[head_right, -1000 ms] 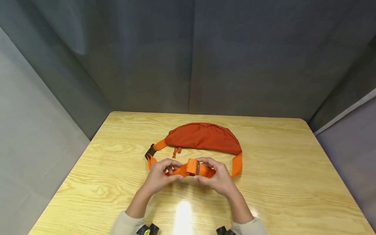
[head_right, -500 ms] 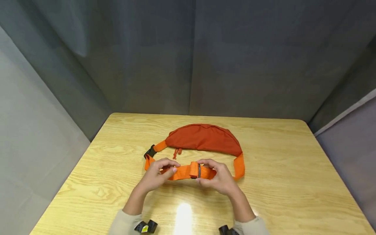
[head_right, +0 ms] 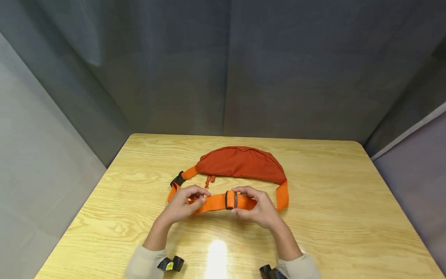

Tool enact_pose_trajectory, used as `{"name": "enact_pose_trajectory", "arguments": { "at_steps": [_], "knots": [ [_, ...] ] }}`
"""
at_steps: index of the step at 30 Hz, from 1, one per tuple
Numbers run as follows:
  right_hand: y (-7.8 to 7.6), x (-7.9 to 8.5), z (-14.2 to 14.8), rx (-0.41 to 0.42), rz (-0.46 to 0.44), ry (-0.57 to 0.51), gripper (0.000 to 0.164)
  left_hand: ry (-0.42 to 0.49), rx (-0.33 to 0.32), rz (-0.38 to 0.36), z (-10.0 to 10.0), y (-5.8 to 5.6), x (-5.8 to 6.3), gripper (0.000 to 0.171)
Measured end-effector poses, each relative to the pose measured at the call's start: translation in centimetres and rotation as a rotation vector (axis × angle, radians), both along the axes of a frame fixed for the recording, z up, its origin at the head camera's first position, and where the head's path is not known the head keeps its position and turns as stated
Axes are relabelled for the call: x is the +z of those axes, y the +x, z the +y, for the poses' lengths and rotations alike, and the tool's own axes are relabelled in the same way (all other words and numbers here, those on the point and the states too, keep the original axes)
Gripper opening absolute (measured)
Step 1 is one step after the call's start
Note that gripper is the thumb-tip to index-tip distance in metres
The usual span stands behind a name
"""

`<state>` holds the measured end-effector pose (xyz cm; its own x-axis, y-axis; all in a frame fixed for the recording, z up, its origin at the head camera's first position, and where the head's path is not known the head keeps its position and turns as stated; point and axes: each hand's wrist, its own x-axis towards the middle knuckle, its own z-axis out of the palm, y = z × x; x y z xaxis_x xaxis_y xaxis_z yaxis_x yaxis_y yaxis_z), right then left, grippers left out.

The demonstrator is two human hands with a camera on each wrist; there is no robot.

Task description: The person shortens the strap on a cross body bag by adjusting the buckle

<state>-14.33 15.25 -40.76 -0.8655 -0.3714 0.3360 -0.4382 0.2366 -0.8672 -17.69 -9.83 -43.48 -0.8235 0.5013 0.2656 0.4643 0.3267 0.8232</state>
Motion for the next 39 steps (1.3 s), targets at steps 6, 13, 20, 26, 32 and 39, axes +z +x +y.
{"name": "enact_pose_trajectory", "arguments": {
  "at_steps": [6, 13, 20, 26, 32, 39],
  "knots": [
    [0.0, 0.0, -0.2, 0.010, 0.018, -0.014, 0.043, -0.049, -0.023, 0.062, 1.4, -0.2, 0.2, 0.017],
    [0.0, -0.2, -0.5, 0.019, -0.025, -0.007, 0.043, -0.042, -0.016, 0.043, 3.2, -0.3, 0.5, 0.016],
    [-0.5, -1.3, -0.4, -0.023, 0.039, 0.116, 0.046, -0.056, 0.004, 0.020, 3.5, -0.4, 0.1, 0.012],
    [-1.7, -4.0, 0.5, -0.021, 0.069, 0.226, 0.049, -0.074, -0.026, 0.001, 3.1, -0.5, -0.6, 0.010],
    [-1.9, -4.5, 0.9, -0.043, 0.092, 0.277, 0.049, -0.118, -0.044, -0.022, 1.8, -0.8, -0.8, 0.010],
    [-1.8, -4.9, 0.8, -0.031, 0.079, 0.284, 0.050, -0.151, -0.055, 0.007, 1.5, -0.7, -0.8, 0.012]
  ]
}}
